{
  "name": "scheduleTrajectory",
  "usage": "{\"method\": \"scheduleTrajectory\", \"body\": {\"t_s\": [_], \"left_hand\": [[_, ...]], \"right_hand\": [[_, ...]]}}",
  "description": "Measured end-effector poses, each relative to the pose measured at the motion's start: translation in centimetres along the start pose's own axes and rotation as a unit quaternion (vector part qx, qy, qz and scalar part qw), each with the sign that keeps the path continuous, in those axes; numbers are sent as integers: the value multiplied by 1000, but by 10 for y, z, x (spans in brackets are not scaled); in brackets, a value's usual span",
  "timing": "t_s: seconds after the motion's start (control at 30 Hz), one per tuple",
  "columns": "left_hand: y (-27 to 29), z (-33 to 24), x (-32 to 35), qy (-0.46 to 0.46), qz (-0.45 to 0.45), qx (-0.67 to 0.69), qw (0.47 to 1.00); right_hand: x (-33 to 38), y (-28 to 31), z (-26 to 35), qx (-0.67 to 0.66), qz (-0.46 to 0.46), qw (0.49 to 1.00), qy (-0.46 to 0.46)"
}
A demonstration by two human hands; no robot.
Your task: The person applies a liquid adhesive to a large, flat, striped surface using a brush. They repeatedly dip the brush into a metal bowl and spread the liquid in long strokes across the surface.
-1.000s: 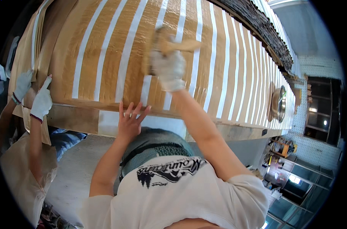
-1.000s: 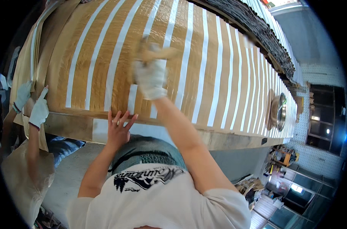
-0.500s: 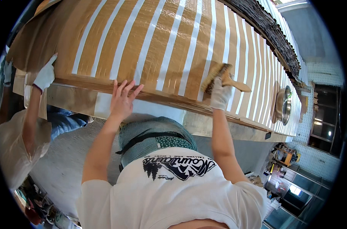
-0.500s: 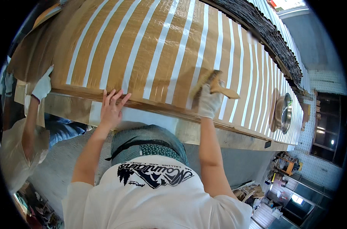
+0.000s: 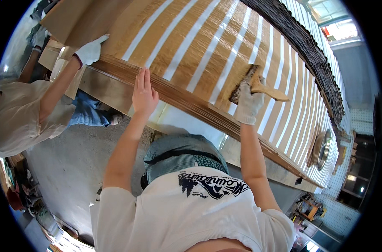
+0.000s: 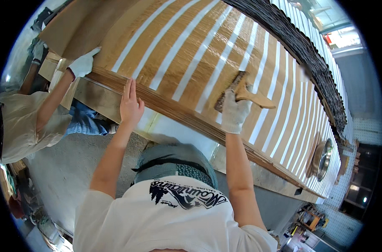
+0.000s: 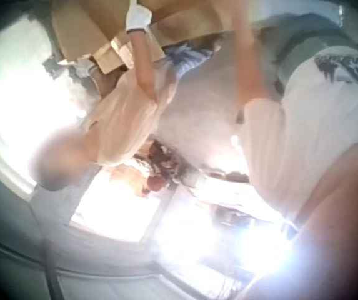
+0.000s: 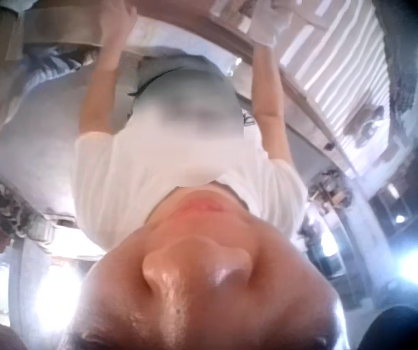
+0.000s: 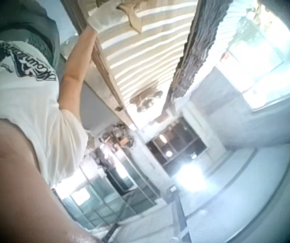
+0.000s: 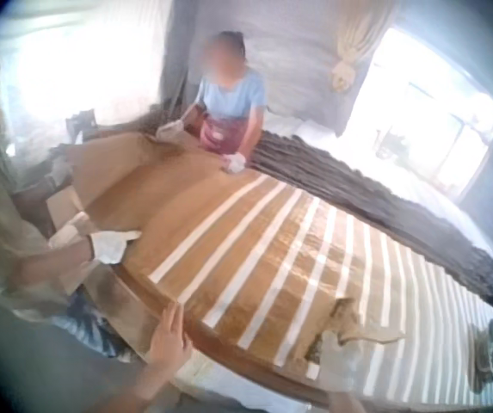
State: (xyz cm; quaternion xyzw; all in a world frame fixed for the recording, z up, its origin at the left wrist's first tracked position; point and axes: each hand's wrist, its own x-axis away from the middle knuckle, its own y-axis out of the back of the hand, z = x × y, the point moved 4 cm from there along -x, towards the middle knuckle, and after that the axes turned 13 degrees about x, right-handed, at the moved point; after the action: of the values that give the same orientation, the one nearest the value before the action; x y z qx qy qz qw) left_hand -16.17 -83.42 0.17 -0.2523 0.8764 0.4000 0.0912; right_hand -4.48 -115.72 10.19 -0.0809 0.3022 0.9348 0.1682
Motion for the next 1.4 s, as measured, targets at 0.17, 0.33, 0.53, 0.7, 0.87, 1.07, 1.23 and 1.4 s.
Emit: {"method": "scheduleTrajectory", "body": {"t_s": [0.17, 0.33, 0.53, 0.7, 0.87, 1.07, 1.23, 1.4], "left_hand": [[-5, 34, -13, 35, 53, -19, 998], [-20, 39, -11, 29, 41, -17, 999], [-15, 41, -16, -18, 55, -111, 992], [-12, 41, -23, -5, 109, -186, 976], [-12, 32, -36, -20, 150, -252, 956], [-11, -39, -74, 115, 329, -273, 897], [-22, -41, -72, 82, 314, -304, 896], [-28, -44, -81, 133, 373, -314, 863]], "right_hand": [[14, -104, 83, 16, 83, 993, 77], [36, -206, 122, 123, 113, 969, 184], [36, -165, 76, 143, 194, 964, 114], [23, -45, -17, 180, 10, 970, 162], [18, 86, -131, 196, -15, 978, -65], [-8, 154, -158, 268, -82, 942, -185], [-43, 72, -57, 138, -63, 988, -24], [-57, -85, 28, 173, 181, 965, 81]]}}
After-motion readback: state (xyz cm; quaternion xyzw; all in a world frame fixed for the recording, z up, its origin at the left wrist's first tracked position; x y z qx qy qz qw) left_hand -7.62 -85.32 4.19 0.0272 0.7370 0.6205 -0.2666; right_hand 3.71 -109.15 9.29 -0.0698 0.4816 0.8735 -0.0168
